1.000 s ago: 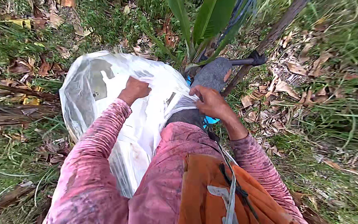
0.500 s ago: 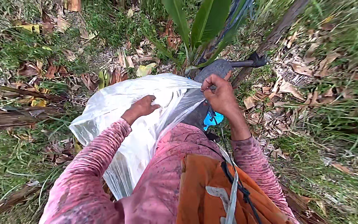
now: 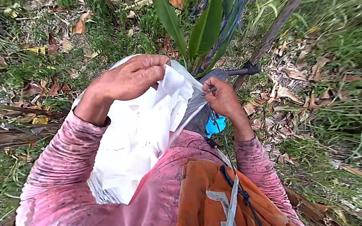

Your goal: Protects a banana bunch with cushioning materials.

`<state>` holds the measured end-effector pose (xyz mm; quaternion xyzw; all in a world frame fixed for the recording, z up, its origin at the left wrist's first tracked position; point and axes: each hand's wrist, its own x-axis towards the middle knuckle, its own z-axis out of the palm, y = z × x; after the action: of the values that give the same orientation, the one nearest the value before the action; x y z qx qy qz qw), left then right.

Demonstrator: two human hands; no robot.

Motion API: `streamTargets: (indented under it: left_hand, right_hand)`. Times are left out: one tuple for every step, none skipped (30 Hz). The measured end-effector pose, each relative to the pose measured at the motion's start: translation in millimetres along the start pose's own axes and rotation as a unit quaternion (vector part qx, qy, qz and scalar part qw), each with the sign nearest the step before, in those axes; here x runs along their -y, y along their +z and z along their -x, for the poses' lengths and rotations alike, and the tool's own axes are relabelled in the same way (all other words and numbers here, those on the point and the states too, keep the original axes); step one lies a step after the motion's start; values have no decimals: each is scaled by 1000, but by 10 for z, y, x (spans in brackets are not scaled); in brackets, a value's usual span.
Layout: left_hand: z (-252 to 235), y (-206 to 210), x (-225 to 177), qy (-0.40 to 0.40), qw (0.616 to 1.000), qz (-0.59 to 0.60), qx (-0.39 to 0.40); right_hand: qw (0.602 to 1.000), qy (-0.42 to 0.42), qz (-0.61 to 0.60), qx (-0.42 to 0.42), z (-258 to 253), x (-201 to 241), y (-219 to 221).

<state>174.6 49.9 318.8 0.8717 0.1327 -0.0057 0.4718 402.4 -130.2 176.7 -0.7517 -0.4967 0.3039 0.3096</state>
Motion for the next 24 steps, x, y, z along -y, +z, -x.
streamTargets:
  left_hand:
    - [-39,-13,-61,2,1000,6,-2]
    - [-57,-22,-131,5,1000,0,-13]
    - [-60,-47,-226,11,999,-10,-44]
    - [-55,-88,-347,19,995,-32,-96]
    - [-60,-124,-462,22,983,-75,-164]
    - [-85,-163,-539,23,965,-135,-222]
    - [-133,-211,-557,21,949,-188,-251]
    - [-193,-278,-528,12,949,-197,-247]
    - [-259,-354,-472,2,959,-168,-229]
    - [-332,-406,-422,-16,972,-102,-212]
    - [-402,-420,-393,-36,978,-26,-205]
    - [-469,-406,-378,-50,978,20,-204]
    - [-527,-377,-386,-52,978,41,-195]
    - [-567,-324,-416,-39,984,49,-169]
    - [-609,-258,-452,-9,991,55,-124]
    - [-656,-195,-495,35,995,70,-69]
    - [-703,-129,-540,80,993,91,-12]
    - [-750,-61,-590,118,986,110,33]
    - [-791,-5,-638,147,980,119,63]
    - [-821,26,-661,165,976,119,77]
    - [-832,23,-651,172,974,124,77]
    - [-811,-10,-606,166,975,134,58]
    - [-768,-68,-516,155,978,136,22]
    - [-700,-141,-384,138,982,122,-30]
  right_hand:
    - [1000,1,16,-2,0,0,-23]
    - [999,8,33,-1,22,-14,-46]
    - [999,16,48,5,48,-38,-72]
    - [998,25,53,16,72,-64,-96]
    - [997,35,58,35,101,-90,-113]
    - [996,43,61,57,136,-109,-121]
    - [994,44,67,77,173,-119,-118]
    - [992,40,75,88,207,-118,-101]
    - [993,28,78,83,243,-117,-64]
    - [996,9,70,62,293,-114,-17]
    - [998,-4,52,46,333,-87,14]
    - [999,-20,31,27,368,-32,35]
    - [999,-43,4,4,391,59,57]
    - [998,-59,-27,-16,378,184,84]
    - [995,-74,-63,-39,358,325,116]
    - [989,-89,-103,-59,334,461,156]
    - [981,-103,-142,-84,316,565,215]
    - [970,-116,-179,-119,302,638,285]
    - [958,-126,-202,-161,286,697,329]
    - [951,-124,-208,-192,283,739,328]
    - [952,-105,-212,-193,334,750,287]
    - [951,-93,-208,-211,296,633,301]
    - [942,-86,-208,-250,179,395,380]
    - [941,-44,-232,-241,155,192,386]
